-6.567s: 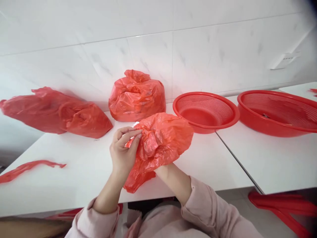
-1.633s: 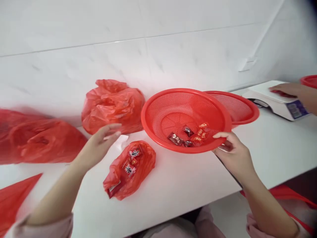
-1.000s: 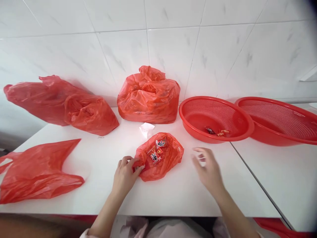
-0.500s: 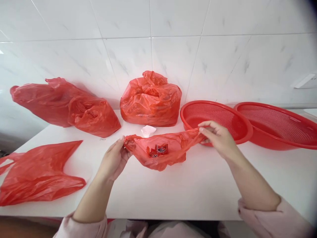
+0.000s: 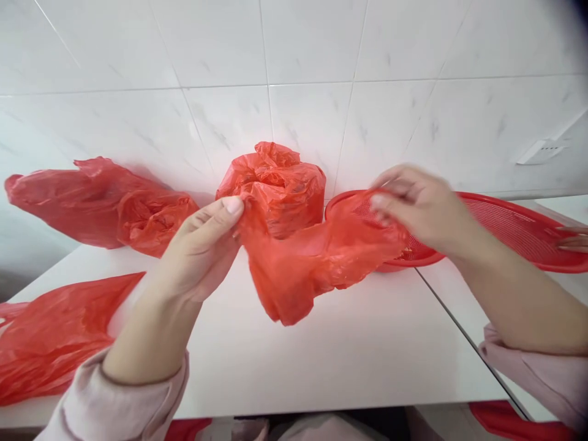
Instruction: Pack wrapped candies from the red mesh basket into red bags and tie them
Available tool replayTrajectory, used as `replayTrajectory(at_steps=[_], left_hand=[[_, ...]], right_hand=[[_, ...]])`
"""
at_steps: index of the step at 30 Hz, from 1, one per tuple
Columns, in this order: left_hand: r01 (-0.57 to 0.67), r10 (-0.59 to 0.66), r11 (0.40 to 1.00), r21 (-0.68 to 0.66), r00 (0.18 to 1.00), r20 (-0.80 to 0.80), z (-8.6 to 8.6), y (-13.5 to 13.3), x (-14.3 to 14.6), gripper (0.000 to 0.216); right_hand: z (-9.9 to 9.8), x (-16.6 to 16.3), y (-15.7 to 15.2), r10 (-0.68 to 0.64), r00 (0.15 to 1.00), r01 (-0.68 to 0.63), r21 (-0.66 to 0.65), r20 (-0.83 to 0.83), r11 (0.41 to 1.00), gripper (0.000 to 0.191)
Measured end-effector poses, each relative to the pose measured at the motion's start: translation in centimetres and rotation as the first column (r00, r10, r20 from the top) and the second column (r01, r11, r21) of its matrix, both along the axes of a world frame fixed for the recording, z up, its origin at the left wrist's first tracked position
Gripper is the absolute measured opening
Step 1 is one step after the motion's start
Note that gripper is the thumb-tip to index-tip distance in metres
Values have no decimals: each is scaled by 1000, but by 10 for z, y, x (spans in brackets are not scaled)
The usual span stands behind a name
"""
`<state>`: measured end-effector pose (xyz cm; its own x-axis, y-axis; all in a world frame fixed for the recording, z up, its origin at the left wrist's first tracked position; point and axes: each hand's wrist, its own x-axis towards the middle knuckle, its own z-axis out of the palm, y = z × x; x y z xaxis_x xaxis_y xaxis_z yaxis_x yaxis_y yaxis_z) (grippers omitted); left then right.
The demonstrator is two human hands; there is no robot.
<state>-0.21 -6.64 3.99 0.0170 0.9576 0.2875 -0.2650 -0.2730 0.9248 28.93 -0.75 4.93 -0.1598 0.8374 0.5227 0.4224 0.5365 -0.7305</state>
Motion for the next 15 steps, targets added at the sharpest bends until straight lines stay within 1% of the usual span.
replayTrajectory(at_steps=[1,2,3,4,5,6,8,9,10,11,13,14,15], left_hand=[[6,-6,1000,-4,1000,22,1,2,1,14],[21,-21,1000,3,999,49,1,4,3,13],[38,-40,999,25,997,72,1,6,5,13],[58,-62,997,53,995,79,2,8,7,12],[89,-94,994,70,993,66,2,11,10,14],[132,-135,989,65,990,37,3,13,13,20],[244,-244,970,-7,969,-43,5,19,19,45],[308,-313,949,-62,947,-79,5,22,23,55],[375,-389,918,-124,914,-113,6,26,26,60],[432,-458,883,-180,877,-143,6,30,30,58],[501,-556,824,-266,804,-210,6,38,36,40],[513,-581,808,-291,778,-240,5,42,38,32],[510,-583,806,-299,769,-260,4,44,40,27]], right_hand=[[4,-1,-1,29,995,-29,-4,93,1000,7],[7,-2,-2,32,991,-35,23,132,999,6],[11,-4,-4,9,994,-18,81,105,997,8],[15,-6,-5,-15,999,9,144,43,990,9],[19,-9,-6,-11,1000,11,179,0,984,9],[24,-12,-7,29,1000,-30,175,10,984,9],[33,-21,-9,153,982,-165,117,111,979,7],[37,-28,-10,208,966,-223,91,157,970,6],[41,-36,-11,247,953,-264,82,176,961,6],[44,-45,-12,278,944,-296,86,176,951,5],[49,-65,-12,360,912,-380,78,194,922,4],[51,-74,-11,410,886,-431,56,218,901,3],[52,-82,-10,457,856,-477,27,240,879,3]])
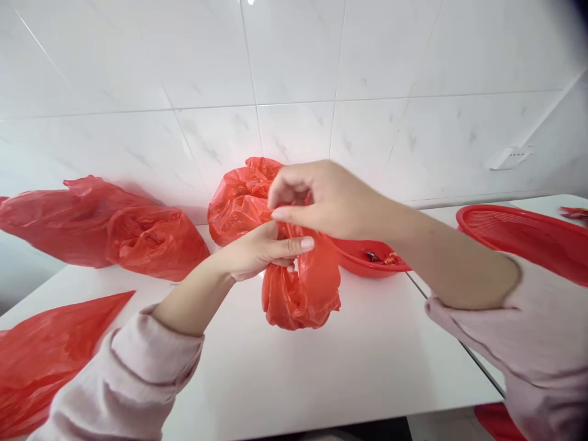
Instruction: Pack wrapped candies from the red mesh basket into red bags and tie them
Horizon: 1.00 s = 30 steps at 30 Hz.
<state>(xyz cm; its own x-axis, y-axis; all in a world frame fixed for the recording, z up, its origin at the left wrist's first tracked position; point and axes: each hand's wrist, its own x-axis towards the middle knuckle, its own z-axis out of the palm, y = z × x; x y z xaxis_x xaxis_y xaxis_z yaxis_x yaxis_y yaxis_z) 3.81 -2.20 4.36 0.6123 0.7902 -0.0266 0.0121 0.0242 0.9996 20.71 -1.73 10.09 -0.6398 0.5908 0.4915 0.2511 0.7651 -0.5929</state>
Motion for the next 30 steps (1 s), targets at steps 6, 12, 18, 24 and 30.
replayTrajectory(at_steps=[6,12,18,24,30], left_hand=[[-219,222,974,-58,974,44,-8,9,-3,27],[-260,267,961,-92,960,83,-16,13,0,33],[-146,147,989,28,989,-22,-17,15,-8,30],[-31,81,979,203,967,-243,-16,14,-20,10],[-75,299,851,519,883,-362,-31,5,-8,14]], right_hand=[[-19,3,19,-2,1000,1,-55,-28,998,17],[-51,24,34,-93,995,95,-219,20,971,9],[-48,20,-6,-104,989,95,-91,-105,991,5],[-82,12,-6,-73,910,17,-138,-409,990,20],[-134,-6,20,-165,917,-59,-533,-363,844,38]])
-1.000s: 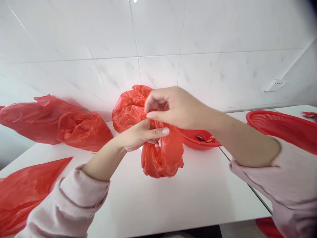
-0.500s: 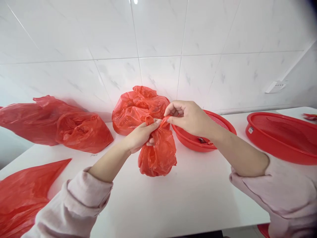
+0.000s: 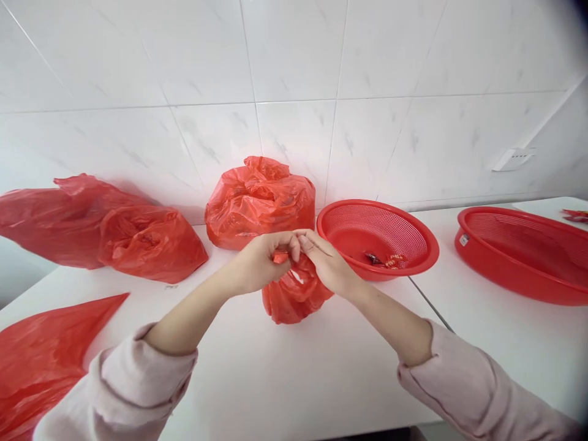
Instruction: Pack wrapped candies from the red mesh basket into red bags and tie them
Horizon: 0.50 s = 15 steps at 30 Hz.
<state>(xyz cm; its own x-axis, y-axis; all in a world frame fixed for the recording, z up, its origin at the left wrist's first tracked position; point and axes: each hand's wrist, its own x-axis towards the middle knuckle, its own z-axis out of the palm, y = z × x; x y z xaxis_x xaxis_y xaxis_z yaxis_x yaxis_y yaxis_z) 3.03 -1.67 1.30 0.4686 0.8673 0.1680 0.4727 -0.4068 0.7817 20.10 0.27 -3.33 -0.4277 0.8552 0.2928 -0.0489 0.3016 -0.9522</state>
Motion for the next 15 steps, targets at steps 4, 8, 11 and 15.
replayTrajectory(at_steps=[4,8,11,15], left_hand=[[-146,176,893,425,984,-32,-21,-3,6,22],[-110,141,811,575,990,-10,-40,-7,10,26],[-105,162,818,566,985,-51,-59,-16,2,27],[-311,349,847,431,937,-10,-103,-40,-30,28]], right_hand=[[-15,3,-4,1,998,-4,-55,-65,998,29],[-13,17,-15,72,995,-72,0,63,997,27],[-16,35,-29,-68,965,37,126,253,991,35],[-57,73,-47,-310,859,237,219,408,946,36]])
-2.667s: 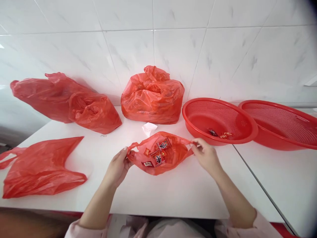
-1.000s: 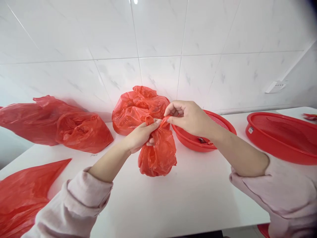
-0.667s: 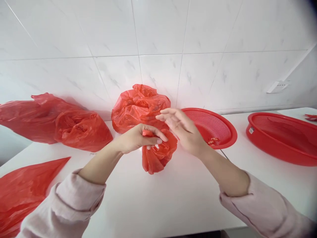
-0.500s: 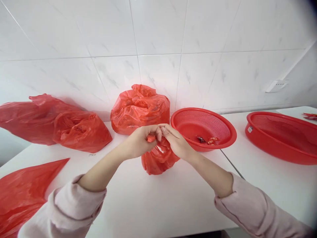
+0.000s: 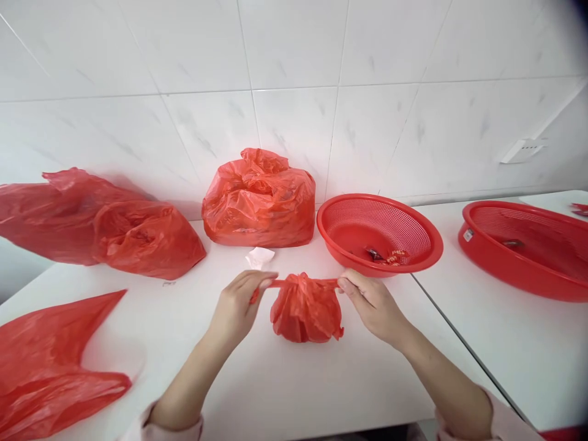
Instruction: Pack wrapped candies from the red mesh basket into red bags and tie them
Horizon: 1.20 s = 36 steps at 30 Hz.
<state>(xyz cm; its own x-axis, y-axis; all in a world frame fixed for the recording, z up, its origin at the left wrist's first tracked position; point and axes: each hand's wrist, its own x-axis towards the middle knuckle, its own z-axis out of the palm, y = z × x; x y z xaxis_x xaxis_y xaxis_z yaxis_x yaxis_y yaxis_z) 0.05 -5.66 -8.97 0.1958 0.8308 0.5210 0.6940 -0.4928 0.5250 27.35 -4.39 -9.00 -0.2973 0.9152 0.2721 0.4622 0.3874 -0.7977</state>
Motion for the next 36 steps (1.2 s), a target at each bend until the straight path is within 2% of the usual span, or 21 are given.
replayTrajectory(at_steps=[2,5,7,9,11,13,16,20,24,27,31,36], left_hand=[[-113,120,985,-128,992,44,-24,-15,-12,30],[-127,174,937,-325,977,119,-47,-34,-9,36],[-108,199,922,-371,956,217,-53,-36,5,39],[-116,217,940,-322,930,297,-55,-29,24,41],[-142,227,955,-261,915,333,-58,-15,41,44],[-154,229,960,-235,914,336,-63,1,53,44],[-123,201,953,-277,941,272,-72,16,59,40],[-135,203,927,-349,965,167,-75,17,48,39],[-180,210,907,-382,977,39,-72,12,41,40],[-203,182,902,-381,979,-89,-75,10,50,38],[-222,121,891,-397,957,-264,-84,9,67,34],[-256,87,873,-415,919,-384,-90,7,76,33]], right_hand=[[-29,20,-3,-102,994,104,-58,44,993,36],[-60,33,-2,-210,977,203,-176,-25,963,38],[-66,25,-1,-286,942,246,-218,-175,944,39],[-63,5,-1,-369,899,326,-204,-235,923,38],[-59,-21,-3,-414,900,396,-140,-137,907,35],[-59,-42,-5,-381,924,382,-85,28,920,32],[-67,-50,-6,-285,943,297,-46,171,954,29],[-80,-23,1,-329,921,335,8,210,942,29],[-85,-4,7,-343,894,355,12,289,935,32],[-86,-12,8,-331,887,347,7,321,938,31],[-92,-30,7,-248,894,278,-28,373,960,24],[-101,-35,7,-160,889,214,-81,429,973,10]])
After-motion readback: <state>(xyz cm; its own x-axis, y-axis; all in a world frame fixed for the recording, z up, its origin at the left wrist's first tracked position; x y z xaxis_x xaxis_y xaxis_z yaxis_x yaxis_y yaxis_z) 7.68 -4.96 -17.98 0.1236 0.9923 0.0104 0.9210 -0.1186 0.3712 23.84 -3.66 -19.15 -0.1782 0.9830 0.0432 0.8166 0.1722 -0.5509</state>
